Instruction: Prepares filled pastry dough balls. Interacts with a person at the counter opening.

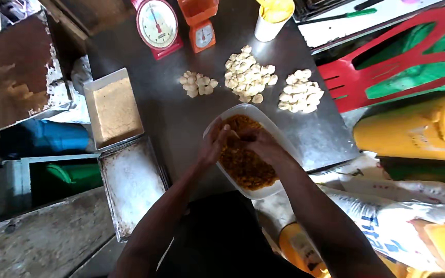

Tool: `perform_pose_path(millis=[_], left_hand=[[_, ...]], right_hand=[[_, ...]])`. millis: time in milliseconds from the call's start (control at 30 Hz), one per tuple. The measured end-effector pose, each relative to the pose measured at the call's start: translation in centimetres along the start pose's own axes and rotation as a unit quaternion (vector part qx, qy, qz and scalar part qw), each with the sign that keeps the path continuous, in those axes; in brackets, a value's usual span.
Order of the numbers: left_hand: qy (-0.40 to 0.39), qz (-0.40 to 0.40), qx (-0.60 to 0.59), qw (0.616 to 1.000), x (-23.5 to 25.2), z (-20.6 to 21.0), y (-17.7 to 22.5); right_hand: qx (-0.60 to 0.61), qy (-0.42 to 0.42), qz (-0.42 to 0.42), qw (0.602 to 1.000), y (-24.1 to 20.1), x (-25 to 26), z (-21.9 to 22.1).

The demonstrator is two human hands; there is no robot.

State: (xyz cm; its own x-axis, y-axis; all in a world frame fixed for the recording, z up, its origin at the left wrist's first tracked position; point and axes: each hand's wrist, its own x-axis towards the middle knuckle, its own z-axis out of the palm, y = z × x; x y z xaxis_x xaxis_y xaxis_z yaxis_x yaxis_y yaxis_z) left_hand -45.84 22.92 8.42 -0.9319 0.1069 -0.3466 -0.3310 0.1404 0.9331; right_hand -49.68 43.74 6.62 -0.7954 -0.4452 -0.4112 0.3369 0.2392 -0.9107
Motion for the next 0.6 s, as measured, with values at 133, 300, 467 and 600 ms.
perform_pose_path(millis=[133, 300, 467, 600], left_hand=[[-0.05, -0.089, -0.122, 0.987, 1.9, 2.0, -0.8], [-0.04, -0.06, -0.011, 0.997, 1.6, 2.4, -1.2], [0.005, -0.046, 0.059, 0.997, 0.8, 3.2, -0.5], [0.082, -0.029, 0.078, 0.993, 0.1, 3.8, -0.9]], right_hand=[[0.083, -0.011, 0.013, 0.996, 0.7, -0.3, -0.9], [-0.022, 0.05, -0.011, 0.998, 2.4, -0.4, -1.7], [-0.15, 0.161, -0.04, 0.975, 2.4, -0.5, -0.8], [-0.069, 0.118, -0.038, 0.99, 1.5, -2.1, -0.5]])
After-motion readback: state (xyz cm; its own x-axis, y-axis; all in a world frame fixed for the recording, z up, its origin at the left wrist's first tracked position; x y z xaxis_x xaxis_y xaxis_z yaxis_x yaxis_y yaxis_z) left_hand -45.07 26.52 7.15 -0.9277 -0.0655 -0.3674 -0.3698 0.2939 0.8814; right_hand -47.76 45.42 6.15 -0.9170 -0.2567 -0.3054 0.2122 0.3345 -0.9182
